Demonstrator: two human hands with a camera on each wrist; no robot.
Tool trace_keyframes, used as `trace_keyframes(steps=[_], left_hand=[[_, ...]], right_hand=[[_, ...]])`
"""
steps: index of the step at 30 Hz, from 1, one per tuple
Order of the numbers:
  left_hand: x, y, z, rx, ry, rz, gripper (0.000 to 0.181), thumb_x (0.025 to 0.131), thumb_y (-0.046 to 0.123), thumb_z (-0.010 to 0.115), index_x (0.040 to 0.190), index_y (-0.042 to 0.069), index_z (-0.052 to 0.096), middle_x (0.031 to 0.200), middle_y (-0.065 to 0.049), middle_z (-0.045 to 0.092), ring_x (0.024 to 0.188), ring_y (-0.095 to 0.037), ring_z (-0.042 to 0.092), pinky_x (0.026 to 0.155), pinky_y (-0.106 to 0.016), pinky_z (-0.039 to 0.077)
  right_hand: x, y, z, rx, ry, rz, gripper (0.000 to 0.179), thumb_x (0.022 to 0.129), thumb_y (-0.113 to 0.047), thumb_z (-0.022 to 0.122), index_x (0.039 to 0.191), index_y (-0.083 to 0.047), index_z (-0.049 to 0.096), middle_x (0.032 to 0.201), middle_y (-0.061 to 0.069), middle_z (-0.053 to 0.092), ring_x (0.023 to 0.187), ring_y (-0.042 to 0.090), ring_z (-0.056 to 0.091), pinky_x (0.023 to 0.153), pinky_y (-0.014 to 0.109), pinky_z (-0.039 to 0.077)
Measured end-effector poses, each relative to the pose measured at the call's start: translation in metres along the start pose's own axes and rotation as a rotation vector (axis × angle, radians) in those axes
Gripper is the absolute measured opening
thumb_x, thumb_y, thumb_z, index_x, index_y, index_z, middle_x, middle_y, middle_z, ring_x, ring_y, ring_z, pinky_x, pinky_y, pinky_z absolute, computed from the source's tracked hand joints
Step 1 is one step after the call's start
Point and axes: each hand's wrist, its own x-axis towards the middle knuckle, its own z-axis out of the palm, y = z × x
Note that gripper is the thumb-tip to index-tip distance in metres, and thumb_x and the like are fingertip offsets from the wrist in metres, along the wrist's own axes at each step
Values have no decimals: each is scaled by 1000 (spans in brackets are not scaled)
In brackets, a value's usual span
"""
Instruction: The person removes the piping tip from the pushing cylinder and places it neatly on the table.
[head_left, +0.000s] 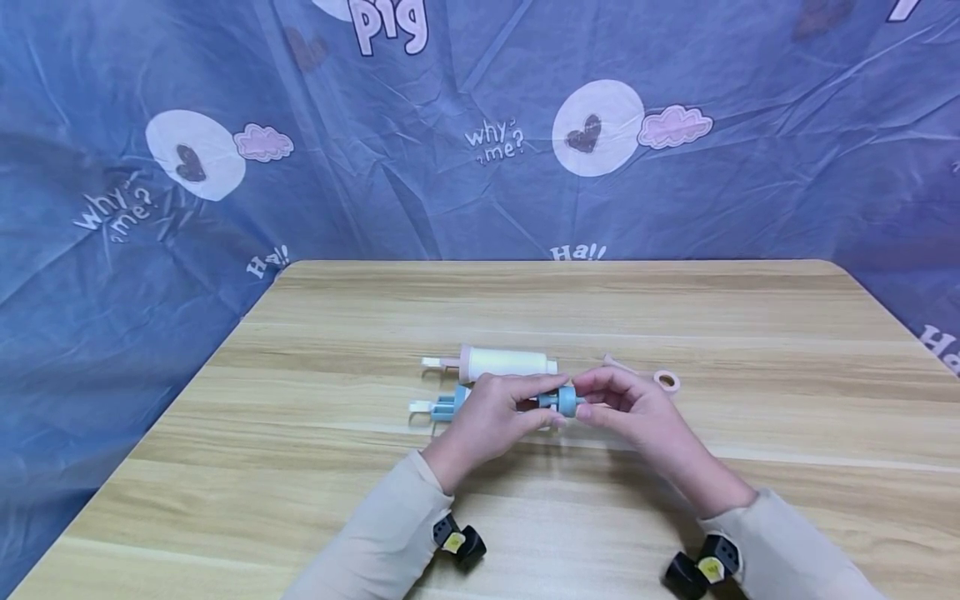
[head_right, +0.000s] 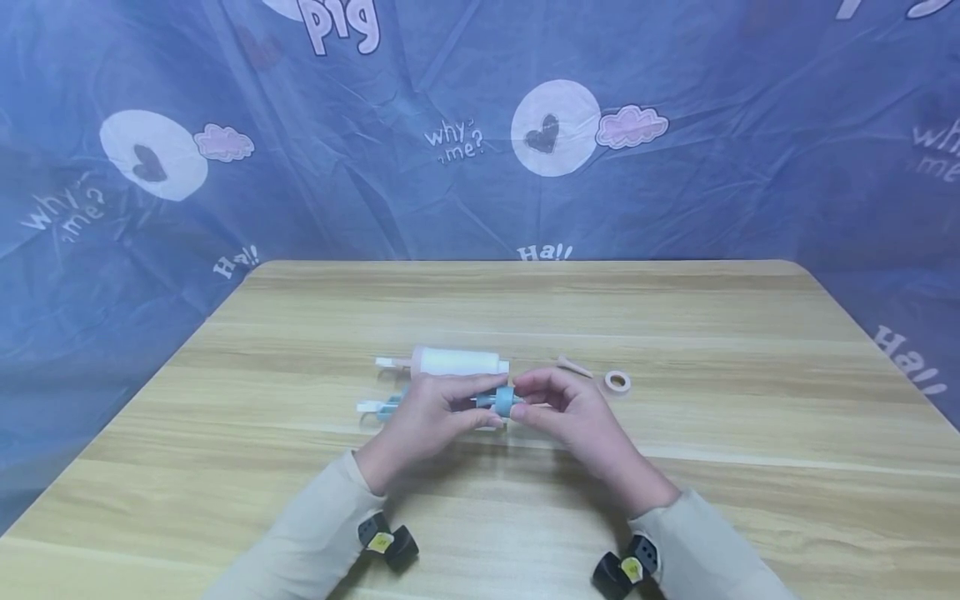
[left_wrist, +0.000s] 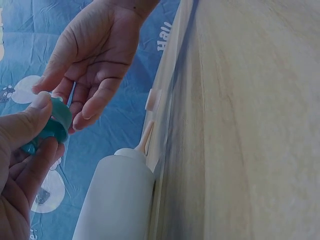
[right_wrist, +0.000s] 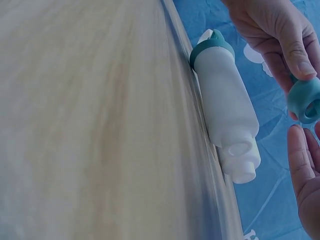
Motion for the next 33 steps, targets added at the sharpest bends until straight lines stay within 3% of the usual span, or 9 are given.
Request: trace_keyframes(steps=[6,14,27,33], left_hand=[[0,0,2,-15,13,11,44,76,13,74,118,6,63,108,-9,68,84,-10,66,71,-14,50],[0,1,5,-46,1,-5,45,76,15,73,120,7,62,113,-9,66,90,-11,66,74,-14,50],[1,2,9,-80,9,11,44,76,17,74,118,9,64,106,-8,69,74,-1,60,61,-14,49],[3,1,10,-55,43,-25,44,76,22,74,117,9,65,92,-6,72,55,2,45,49,-14,41]], right_hand=[[0,0,2,35,-6,1,33,83,-5,67,111,8,57,101,-9,62,84,9,60,71,21,51],[-1,1,2,61,-10,11,33,82,-4,67,109,10,56,98,-6,63,82,10,61,70,22,52],[-5,-1,-4,32,-3,32,32,82,-5,67,109,8,57,97,-5,63,84,11,60,72,22,51],[-8,-2,-11,-3,39,65,32,82,-9,69,109,5,58,96,-4,63,83,10,60,70,22,51]])
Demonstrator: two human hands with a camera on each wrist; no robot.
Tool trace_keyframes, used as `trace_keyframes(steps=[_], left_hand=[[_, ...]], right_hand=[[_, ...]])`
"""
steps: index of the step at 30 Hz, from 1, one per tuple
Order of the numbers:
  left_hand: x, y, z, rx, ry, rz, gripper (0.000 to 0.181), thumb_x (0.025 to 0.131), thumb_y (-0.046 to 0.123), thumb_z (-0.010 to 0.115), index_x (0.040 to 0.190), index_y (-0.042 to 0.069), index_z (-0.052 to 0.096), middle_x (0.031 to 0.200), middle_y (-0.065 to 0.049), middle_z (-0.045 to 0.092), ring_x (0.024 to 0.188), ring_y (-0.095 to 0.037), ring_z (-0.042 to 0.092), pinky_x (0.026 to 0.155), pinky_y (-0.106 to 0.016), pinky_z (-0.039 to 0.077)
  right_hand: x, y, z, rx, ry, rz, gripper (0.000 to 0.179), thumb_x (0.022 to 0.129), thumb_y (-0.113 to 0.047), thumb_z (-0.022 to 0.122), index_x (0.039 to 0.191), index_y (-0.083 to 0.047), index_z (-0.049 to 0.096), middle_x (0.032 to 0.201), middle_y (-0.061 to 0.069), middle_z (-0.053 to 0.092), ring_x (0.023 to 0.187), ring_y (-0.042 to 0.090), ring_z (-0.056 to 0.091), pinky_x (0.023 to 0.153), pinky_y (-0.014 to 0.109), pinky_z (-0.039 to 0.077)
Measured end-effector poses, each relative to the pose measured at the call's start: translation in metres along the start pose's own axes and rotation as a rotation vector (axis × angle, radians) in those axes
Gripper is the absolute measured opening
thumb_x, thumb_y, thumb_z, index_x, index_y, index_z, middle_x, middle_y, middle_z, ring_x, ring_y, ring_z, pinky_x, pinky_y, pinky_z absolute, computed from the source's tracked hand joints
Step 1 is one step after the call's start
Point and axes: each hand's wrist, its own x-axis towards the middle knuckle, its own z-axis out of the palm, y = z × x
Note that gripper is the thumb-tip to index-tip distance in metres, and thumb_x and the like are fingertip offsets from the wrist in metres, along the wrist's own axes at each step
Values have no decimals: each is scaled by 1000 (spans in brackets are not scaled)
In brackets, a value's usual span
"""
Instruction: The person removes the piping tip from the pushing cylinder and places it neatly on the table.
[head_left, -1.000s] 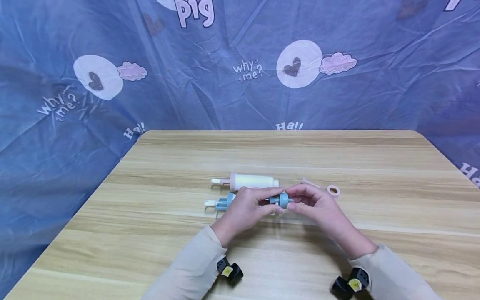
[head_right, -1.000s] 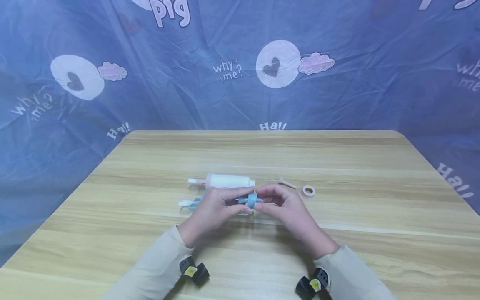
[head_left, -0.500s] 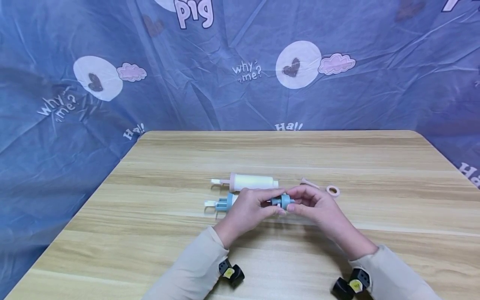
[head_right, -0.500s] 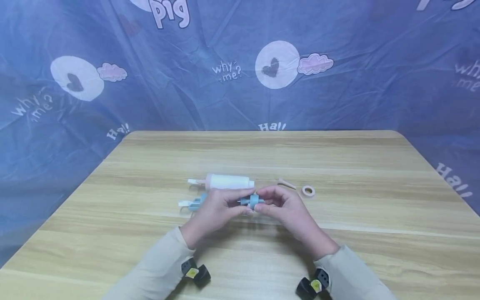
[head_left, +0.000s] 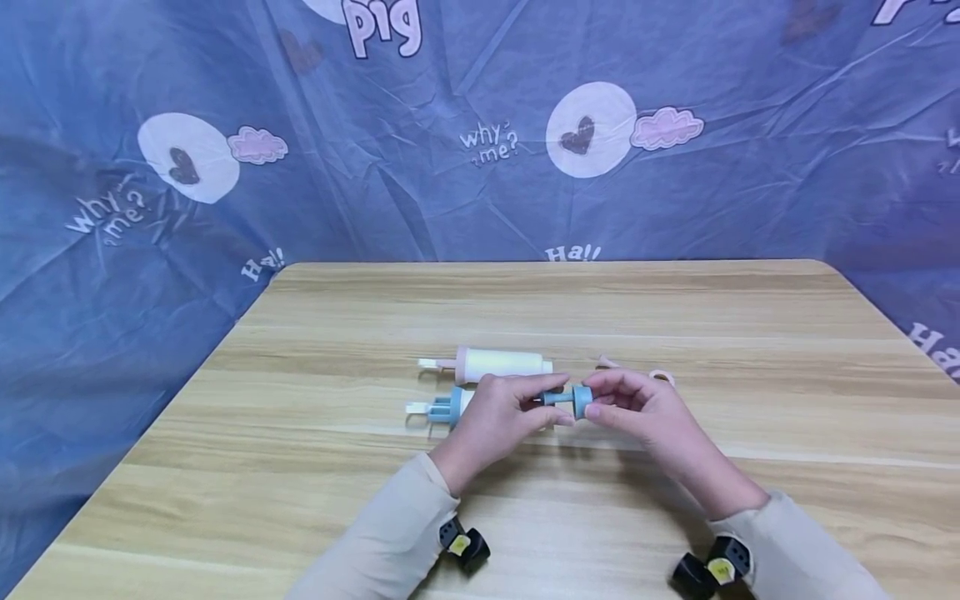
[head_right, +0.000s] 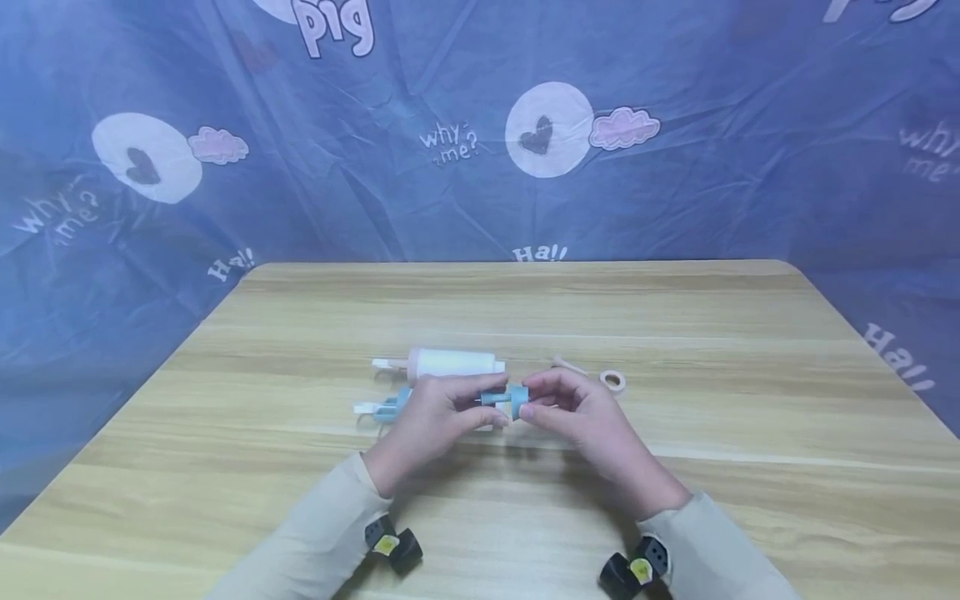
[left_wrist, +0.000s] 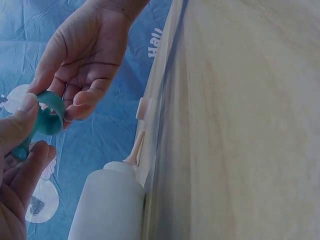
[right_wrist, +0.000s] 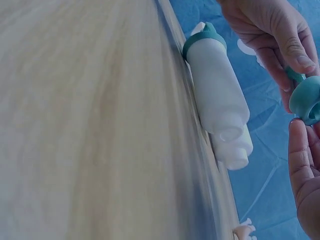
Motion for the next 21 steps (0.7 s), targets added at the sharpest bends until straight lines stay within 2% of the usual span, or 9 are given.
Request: trace_keyframes(steps=[3,7,11,15,21], left_hand=[[1,1,2,1,6,-7,43,76,23,74,115,8,66,90,-6,72,55,1,43,49,-15,40],[4,2,4,9,0,23,36,79,19,72,112,6,67,98,-8,71,62,-2,50,55,-14,43],[7,3,9,51,5,46,27,83,16,68,108,5,69,102,-7,70,74,-4,59,67,-13,48],[10,4,13,68,10,36,22,86,16,66,105,5,70,101,-6,70,83,-7,63,74,-15,50],[16,8,22,30,6,2,19,87,15,64,101,4,71,98,-6,71,81,-8,63,73,-14,48]], right_hand=[[-1,-1,-5,-7,19,0,34,82,-11,69,110,5,58,109,-6,60,86,9,61,73,21,51],[-4,-2,-13,-3,31,-9,32,83,-11,68,111,2,59,121,-13,56,89,9,60,75,20,51],[-6,-2,-21,5,48,-38,25,84,-7,67,109,-5,62,108,-14,64,82,9,59,70,20,50],[-8,1,-30,12,66,-50,24,85,-5,65,109,-8,64,94,-9,65,79,8,59,70,20,50],[-12,4,-44,-13,103,-25,27,87,-6,63,114,-8,63,96,-10,64,82,6,59,72,18,49]])
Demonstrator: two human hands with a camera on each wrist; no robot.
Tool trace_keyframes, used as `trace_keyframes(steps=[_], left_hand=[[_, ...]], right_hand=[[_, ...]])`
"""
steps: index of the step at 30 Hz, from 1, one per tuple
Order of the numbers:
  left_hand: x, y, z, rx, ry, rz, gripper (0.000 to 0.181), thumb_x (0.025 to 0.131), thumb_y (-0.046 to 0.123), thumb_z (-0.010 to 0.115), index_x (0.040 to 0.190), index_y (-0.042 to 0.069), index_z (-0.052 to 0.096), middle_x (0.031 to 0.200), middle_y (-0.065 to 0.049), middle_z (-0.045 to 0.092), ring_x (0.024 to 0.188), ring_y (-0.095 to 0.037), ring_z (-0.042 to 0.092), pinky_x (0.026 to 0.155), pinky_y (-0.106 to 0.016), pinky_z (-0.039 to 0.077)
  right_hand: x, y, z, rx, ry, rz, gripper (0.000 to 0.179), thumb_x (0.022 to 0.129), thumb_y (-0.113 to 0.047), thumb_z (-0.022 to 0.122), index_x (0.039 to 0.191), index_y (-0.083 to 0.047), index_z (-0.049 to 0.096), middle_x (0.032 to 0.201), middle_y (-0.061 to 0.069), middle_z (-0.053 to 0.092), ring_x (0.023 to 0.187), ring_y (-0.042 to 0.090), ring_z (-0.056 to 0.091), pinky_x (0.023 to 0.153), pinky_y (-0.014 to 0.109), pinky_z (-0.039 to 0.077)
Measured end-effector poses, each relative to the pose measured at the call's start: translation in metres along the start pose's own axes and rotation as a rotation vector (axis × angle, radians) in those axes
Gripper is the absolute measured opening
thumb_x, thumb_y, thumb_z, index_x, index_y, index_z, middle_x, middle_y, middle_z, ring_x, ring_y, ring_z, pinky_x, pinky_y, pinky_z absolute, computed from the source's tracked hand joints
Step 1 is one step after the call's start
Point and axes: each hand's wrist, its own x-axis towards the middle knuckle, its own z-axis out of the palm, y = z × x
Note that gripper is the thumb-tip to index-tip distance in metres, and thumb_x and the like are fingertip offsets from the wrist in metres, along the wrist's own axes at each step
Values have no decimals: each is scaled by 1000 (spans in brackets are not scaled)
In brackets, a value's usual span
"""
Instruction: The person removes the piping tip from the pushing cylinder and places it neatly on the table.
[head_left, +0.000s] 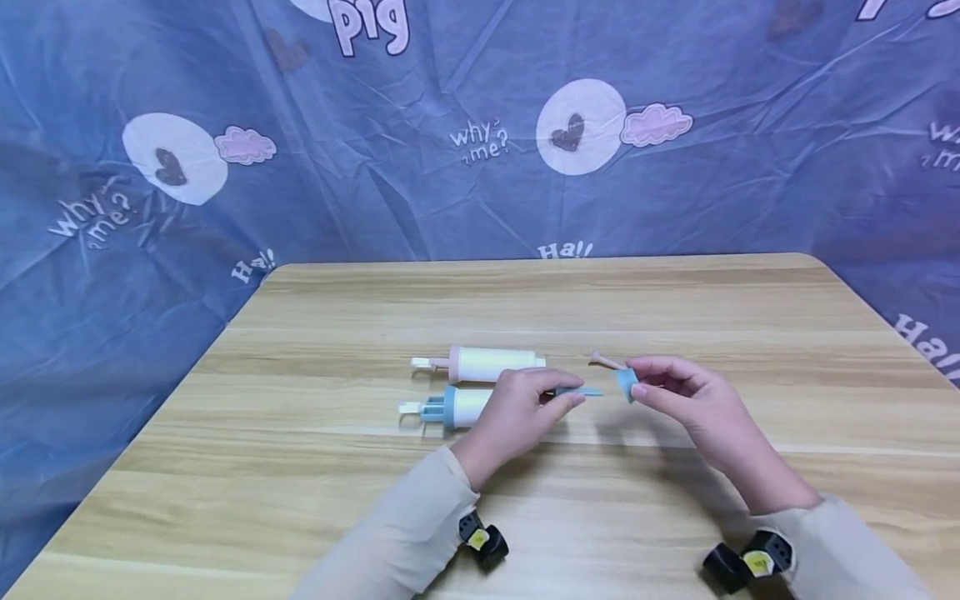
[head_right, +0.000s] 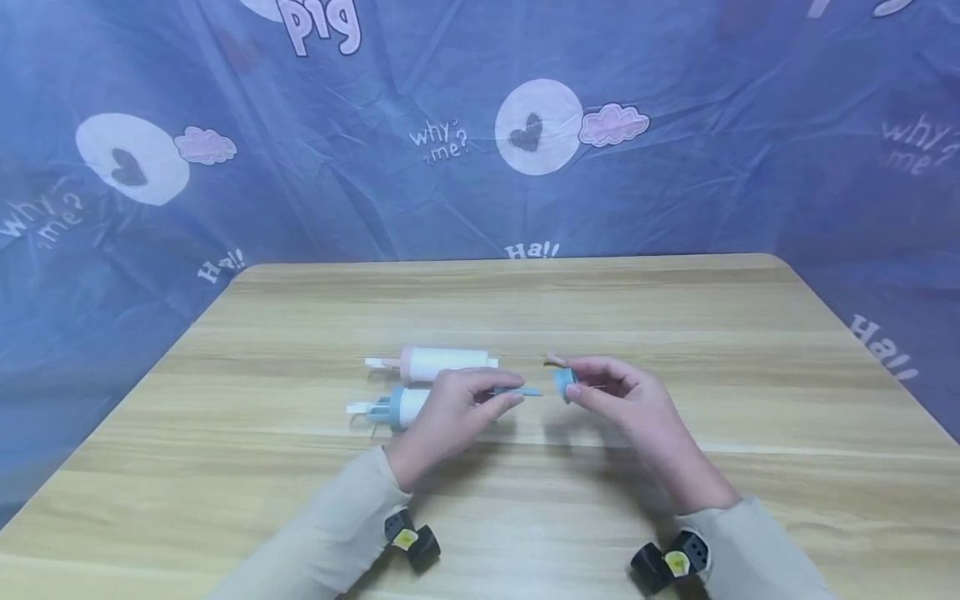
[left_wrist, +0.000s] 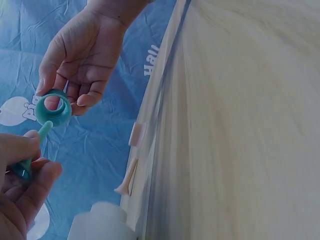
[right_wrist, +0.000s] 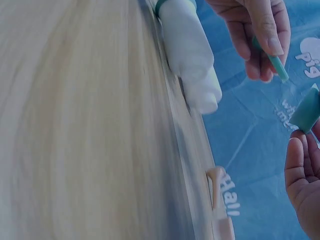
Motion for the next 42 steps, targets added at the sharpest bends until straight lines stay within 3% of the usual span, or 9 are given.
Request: trace_keyframes(steps=[6,11,16,21,24,27,32,34,42], left_hand=[[7,4,8,-10,-17,-24,17,87,13,64,99,3,71,93,-6,71,73,-4,58,67,-12,47],[12,7,13,-17,-29,-49,12,86,10,65,94,4,72,83,-3,69,64,-2,50,59,-11,43],[15,7,23,-59,-42,-91,9,84,8,66,91,6,72,82,-1,68,64,0,49,60,-11,43],[18,8,34,-55,-58,-120,8,83,9,67,89,8,72,79,4,67,63,4,48,58,-10,43],[21,9,41,-63,-51,-171,7,82,9,68,87,8,72,77,5,68,62,4,48,57,-10,43],[24,10,48,-70,-32,-236,6,80,8,70,86,8,72,76,5,68,62,4,49,58,-10,43],[26,8,57,-45,-41,-314,7,78,7,71,84,10,73,78,5,70,65,2,51,61,-12,43],[27,7,59,-30,-53,-326,8,77,7,72,84,11,73,79,6,69,65,1,51,62,-12,42],[30,6,70,78,-87,-307,6,76,10,73,81,13,74,74,9,68,62,1,50,60,-11,39]], right_hand=[[-3,1,-13,-97,53,-2,30,86,-7,65,115,-12,65,95,-15,64,81,3,59,70,16,49],[-4,2,-20,-205,76,-13,32,86,-12,66,116,-3,62,96,-21,63,82,0,59,69,15,49],[-4,7,-25,-294,75,-9,38,84,-14,68,117,4,60,99,-23,60,82,-1,57,68,14,48],[-4,11,-31,-370,58,33,40,82,-14,70,117,2,60,96,-25,58,77,1,56,63,17,46],[-3,14,-34,-406,46,65,41,82,-16,71,117,1,61,96,-24,57,77,0,55,63,18,46],[-2,15,-36,-412,29,99,42,81,-17,71,118,1,61,102,-16,59,79,-2,55,65,17,47],[0,18,-36,-410,-8,138,43,80,-18,72,117,2,61,118,15,59,82,-3,54,69,16,47],[1,20,-36,-416,-19,151,44,79,-18,72,117,1,61,120,21,57,83,-3,54,69,16,47],[3,30,-34,-399,-31,227,44,78,-13,72,117,4,60,104,13,61,80,5,51,63,20,46]])
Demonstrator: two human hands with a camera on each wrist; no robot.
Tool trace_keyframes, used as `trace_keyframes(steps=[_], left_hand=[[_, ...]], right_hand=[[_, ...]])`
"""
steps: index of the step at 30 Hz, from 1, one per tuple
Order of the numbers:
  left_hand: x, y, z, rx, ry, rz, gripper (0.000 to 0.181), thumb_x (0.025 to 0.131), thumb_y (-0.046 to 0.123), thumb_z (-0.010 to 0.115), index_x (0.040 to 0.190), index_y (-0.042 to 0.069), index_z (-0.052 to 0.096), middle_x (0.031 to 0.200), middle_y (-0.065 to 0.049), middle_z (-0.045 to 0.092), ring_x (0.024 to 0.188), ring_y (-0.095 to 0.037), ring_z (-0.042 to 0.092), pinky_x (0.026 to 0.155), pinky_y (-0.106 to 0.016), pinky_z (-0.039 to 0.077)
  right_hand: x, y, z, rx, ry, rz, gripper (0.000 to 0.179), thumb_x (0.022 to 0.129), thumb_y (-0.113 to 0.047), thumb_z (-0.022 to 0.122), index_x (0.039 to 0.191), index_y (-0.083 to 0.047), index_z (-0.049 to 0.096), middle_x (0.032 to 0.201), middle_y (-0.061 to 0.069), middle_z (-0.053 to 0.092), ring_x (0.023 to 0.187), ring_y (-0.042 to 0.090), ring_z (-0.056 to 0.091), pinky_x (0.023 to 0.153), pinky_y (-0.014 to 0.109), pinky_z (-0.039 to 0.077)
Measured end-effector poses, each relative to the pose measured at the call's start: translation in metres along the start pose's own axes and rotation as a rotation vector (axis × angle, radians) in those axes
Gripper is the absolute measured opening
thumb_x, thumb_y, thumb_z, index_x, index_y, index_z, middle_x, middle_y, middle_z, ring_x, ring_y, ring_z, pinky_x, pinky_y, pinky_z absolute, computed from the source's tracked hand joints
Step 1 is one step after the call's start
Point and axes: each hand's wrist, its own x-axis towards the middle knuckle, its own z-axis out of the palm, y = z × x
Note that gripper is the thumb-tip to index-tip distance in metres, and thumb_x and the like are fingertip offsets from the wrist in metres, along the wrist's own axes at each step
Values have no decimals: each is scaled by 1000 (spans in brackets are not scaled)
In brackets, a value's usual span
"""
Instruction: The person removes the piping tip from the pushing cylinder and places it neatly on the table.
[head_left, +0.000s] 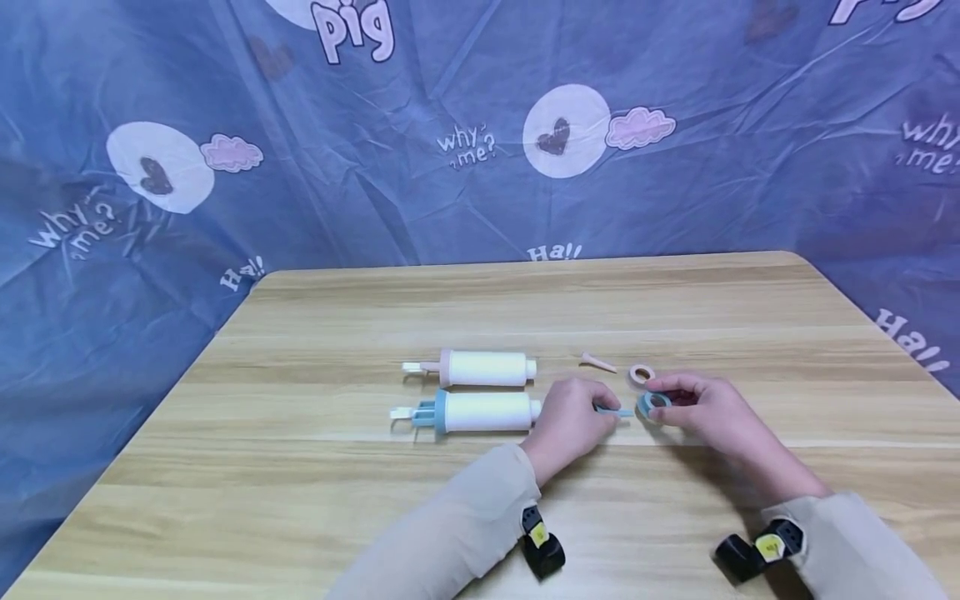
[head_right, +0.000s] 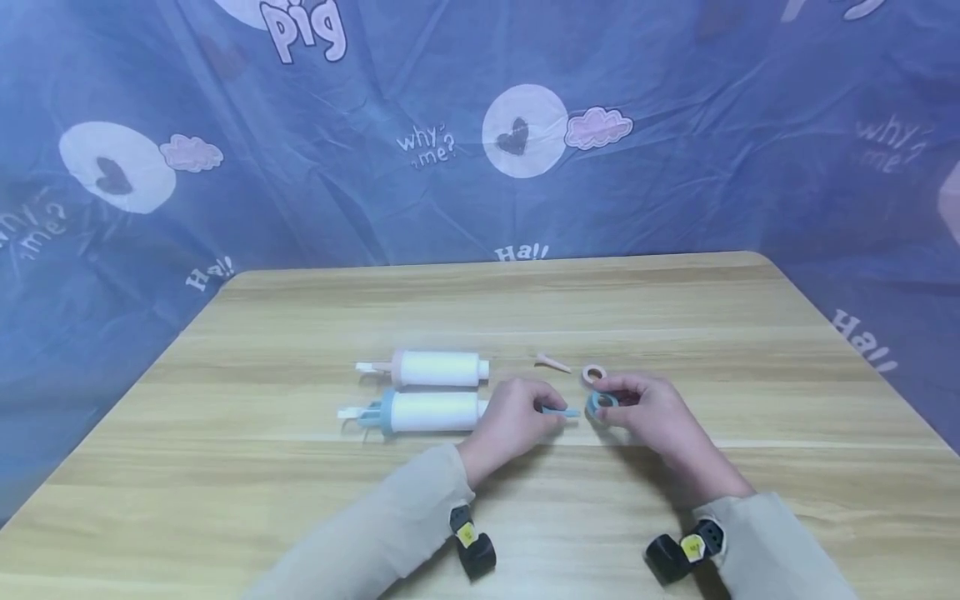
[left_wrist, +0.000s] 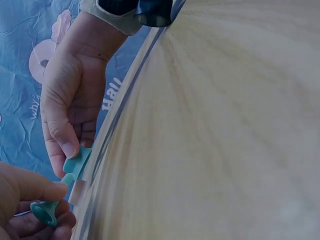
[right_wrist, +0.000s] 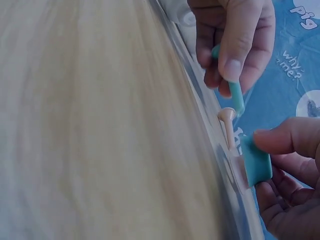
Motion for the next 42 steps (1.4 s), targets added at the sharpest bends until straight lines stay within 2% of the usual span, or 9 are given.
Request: trace_keyframes(steps=[8,17,29,38,42], left_hand=[[3,-5,7,-10,19,-18,7,74,8,73,79,12,74,73,8,69,64,2,51,63,-11,41],[3,-7,13,-25,37,-39,8,74,5,72,77,12,72,69,8,66,62,1,49,60,-11,40],[4,-8,17,17,56,-59,8,75,8,72,80,14,74,73,9,68,65,2,52,62,-11,41],[4,-8,17,9,50,-45,8,75,7,72,81,12,73,73,8,68,64,2,51,63,-11,41],[4,-8,14,13,45,-26,8,75,7,71,82,11,73,73,8,66,64,1,50,61,-11,41]], right_hand=[[3,2,3,13,-17,62,44,79,-15,72,117,4,59,101,12,61,81,10,50,61,21,44],[4,4,4,20,-32,88,44,79,-13,72,117,6,59,101,12,60,83,14,49,63,21,44],[5,4,4,38,-39,89,44,79,-13,72,117,6,59,95,8,60,79,10,49,60,21,44],[6,3,4,43,-49,97,47,79,-13,72,119,5,57,94,8,59,79,10,49,60,21,44],[5,1,3,34,-40,101,50,79,-20,74,120,3,58,97,8,59,81,10,49,61,21,43]])
